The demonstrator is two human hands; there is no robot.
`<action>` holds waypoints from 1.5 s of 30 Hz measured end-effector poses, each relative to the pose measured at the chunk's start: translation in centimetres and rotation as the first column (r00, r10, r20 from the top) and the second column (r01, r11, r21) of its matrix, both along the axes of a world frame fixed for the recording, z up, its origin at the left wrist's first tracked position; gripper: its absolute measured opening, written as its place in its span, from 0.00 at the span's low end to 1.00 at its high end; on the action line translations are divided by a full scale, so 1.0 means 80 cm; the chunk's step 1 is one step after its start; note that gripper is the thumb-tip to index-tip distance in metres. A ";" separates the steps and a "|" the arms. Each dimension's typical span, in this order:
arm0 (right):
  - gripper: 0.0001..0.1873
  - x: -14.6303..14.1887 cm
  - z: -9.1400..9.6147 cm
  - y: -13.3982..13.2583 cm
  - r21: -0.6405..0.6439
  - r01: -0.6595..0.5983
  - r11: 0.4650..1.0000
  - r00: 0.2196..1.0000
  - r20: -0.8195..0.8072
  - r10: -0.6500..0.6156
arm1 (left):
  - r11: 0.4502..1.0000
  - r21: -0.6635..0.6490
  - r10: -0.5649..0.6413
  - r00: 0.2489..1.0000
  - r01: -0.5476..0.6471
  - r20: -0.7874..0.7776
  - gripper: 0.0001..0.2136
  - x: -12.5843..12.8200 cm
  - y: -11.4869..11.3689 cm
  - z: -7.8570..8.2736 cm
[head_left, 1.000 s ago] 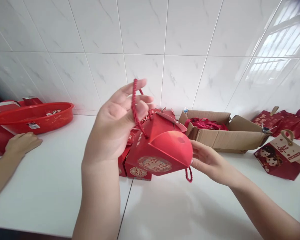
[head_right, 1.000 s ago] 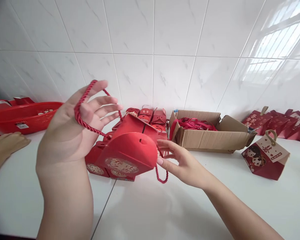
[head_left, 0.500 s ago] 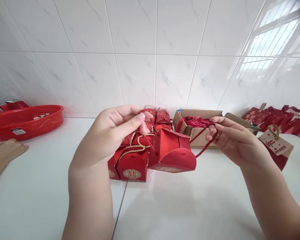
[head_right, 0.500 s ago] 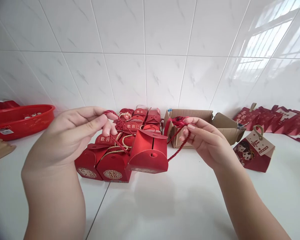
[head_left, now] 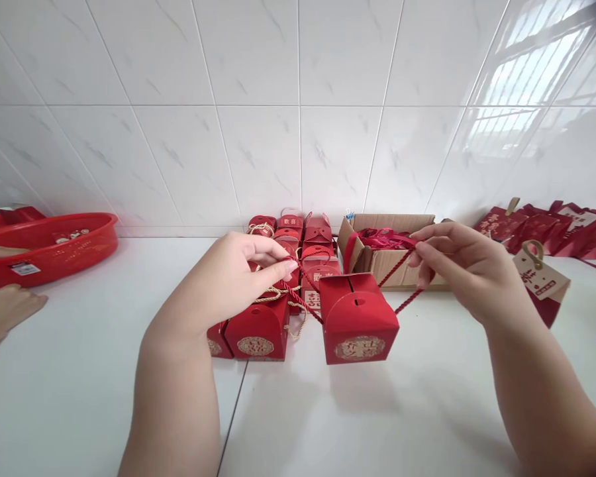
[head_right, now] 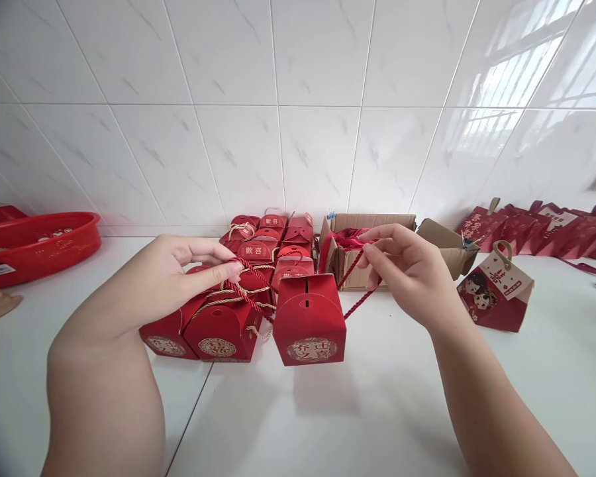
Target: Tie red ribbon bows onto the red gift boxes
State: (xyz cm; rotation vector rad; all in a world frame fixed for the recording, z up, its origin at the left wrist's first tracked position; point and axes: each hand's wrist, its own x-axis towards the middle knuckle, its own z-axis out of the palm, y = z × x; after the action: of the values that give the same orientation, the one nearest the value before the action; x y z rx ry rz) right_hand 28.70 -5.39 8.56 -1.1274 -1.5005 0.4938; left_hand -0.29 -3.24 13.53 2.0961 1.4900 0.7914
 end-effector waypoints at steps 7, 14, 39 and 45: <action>0.17 0.003 0.000 -0.007 -0.013 0.185 0.983 0.921 0.351 -0.169 | 0.999 -0.032 0.001 0.972 -0.009 -0.235 0.16 -0.004 0.010 -0.012; 0.14 -0.006 -0.007 0.001 -0.001 0.145 0.989 0.900 0.415 -0.132 | 0.999 0.033 0.029 0.958 -0.020 -0.285 0.16 0.000 0.014 -0.014; 0.20 0.056 -0.073 0.113 0.205 0.374 0.905 0.732 0.534 -0.423 | 0.990 0.100 0.109 0.985 -0.096 -0.135 0.16 -0.007 0.007 -0.011; 0.26 0.067 -0.110 0.140 0.156 0.395 0.906 0.614 0.688 -0.386 | 0.993 0.065 0.110 0.981 -0.101 -0.158 0.15 -0.008 0.007 -0.010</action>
State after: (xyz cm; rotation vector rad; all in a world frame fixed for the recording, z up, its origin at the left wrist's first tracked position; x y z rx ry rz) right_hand 34.07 5.79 -0.26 -1.7257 -1.8080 -0.3007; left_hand -0.96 -2.69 12.71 2.1829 1.6945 0.7236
